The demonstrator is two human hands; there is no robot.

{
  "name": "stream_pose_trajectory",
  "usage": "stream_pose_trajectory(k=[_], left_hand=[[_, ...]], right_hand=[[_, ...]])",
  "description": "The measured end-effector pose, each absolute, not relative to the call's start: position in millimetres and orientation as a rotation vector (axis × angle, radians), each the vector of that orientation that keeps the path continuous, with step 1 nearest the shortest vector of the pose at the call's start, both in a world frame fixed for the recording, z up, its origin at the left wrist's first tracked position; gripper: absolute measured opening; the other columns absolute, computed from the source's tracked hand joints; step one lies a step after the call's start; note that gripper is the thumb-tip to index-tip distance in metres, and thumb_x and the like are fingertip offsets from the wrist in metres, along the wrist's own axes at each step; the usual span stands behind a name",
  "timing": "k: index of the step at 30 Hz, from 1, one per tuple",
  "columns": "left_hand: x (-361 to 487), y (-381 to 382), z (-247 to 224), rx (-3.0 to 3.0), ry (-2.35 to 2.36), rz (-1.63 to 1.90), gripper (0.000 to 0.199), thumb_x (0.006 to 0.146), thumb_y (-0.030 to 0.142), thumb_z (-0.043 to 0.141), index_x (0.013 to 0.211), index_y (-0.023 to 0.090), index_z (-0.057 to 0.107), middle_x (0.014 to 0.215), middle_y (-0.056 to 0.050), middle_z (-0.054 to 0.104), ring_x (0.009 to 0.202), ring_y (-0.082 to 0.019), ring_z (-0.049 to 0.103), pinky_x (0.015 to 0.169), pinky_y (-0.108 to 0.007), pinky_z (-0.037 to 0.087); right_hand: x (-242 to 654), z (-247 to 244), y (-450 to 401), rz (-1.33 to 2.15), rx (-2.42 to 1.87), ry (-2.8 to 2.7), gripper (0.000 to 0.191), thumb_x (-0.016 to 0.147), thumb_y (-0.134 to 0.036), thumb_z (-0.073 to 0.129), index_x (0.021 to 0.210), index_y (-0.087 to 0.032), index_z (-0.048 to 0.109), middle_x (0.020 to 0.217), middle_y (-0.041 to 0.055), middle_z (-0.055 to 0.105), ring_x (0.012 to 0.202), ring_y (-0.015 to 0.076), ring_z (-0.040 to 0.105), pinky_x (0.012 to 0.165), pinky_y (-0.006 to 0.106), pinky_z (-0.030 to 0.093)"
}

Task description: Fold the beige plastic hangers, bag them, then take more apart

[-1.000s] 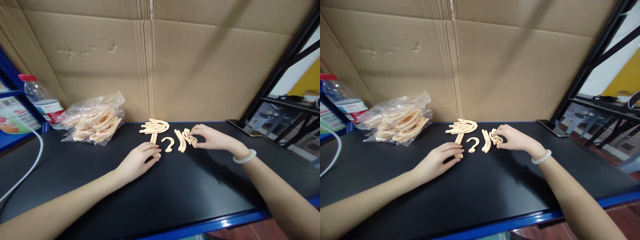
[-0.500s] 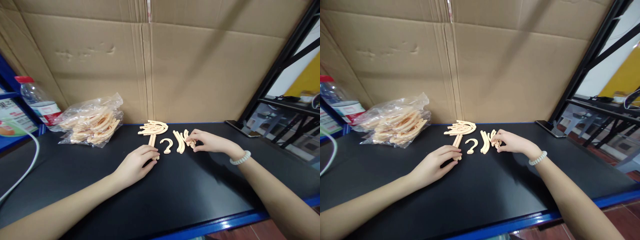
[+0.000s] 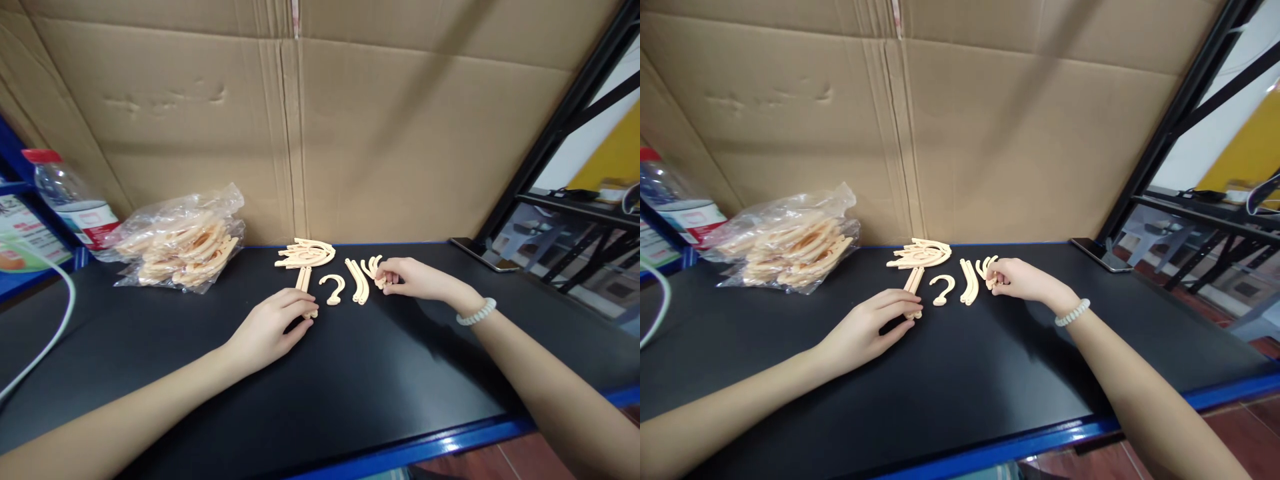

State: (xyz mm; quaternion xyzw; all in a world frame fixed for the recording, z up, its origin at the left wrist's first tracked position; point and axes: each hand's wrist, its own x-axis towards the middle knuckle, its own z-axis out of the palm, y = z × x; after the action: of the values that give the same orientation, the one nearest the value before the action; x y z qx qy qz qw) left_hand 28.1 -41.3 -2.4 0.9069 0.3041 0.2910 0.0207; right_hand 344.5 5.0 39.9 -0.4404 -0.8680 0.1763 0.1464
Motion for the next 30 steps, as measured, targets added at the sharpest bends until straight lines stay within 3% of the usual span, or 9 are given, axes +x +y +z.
stream_pose_trajectory(k=[8,13,20,25,30], left_hand=[[29.2,-44.6,1.4,2.814,0.940,0.939,0.018,0.089,0.016,0.054,0.103,0.021,0.065,0.108,-0.007,0.069,0.107,-0.022,0.062,0.092,-0.038,0.054],[29.0,-44.3,1.4,2.818,0.927,0.948,0.015,0.088,0.014,0.055,0.099,0.020,0.065,0.107,-0.007,0.068,0.106,-0.022,0.061,0.090,-0.037,0.054],[29.4,-44.4,0.7,2.790,0.938,0.936,0.015,0.089,0.014,0.054,0.099,0.021,0.063,0.102,-0.006,0.066,0.101,-0.021,0.060,0.088,-0.037,0.053],[28.6,-46.0,-0.1,2.770,0.993,0.907,0.015,0.089,0.013,0.054,0.099,0.021,0.061,0.098,-0.006,0.061,0.096,-0.021,0.057,0.084,-0.035,0.052],[29.0,-47.4,1.1,2.775,0.971,0.927,0.017,0.088,0.012,0.053,0.100,0.021,0.061,0.096,-0.006,0.061,0.095,-0.021,0.057,0.083,-0.036,0.052]], right_hand=[[349.6,37.9,1.8,0.379,-1.380,-2.547,0.033,0.080,-0.014,0.062,0.111,-0.017,0.053,0.082,0.0019,0.063,0.069,0.0161,0.057,0.062,0.027,0.044],[334.9,36.8,-10.2,0.147,-1.194,-2.502,0.029,0.088,-0.016,0.052,0.118,-0.018,0.053,0.090,0.0059,0.062,0.077,0.0185,0.057,0.068,0.030,0.045],[304.8,30.5,-28.4,0.217,-0.967,-2.531,0.010,0.088,-0.014,0.053,0.085,-0.019,0.062,0.076,0.0005,0.061,0.067,0.0136,0.053,0.066,0.027,0.042],[298.2,29.7,-36.9,0.395,-0.922,-2.633,0.016,0.086,-0.018,0.058,0.070,-0.018,0.057,0.062,-0.0042,0.052,0.056,0.0089,0.045,0.057,0.022,0.036],[293.4,25.1,-40.8,0.515,-0.906,-2.672,0.021,0.085,-0.020,0.061,0.066,-0.018,0.053,0.056,-0.0067,0.046,0.050,0.0067,0.041,0.053,0.021,0.031]])
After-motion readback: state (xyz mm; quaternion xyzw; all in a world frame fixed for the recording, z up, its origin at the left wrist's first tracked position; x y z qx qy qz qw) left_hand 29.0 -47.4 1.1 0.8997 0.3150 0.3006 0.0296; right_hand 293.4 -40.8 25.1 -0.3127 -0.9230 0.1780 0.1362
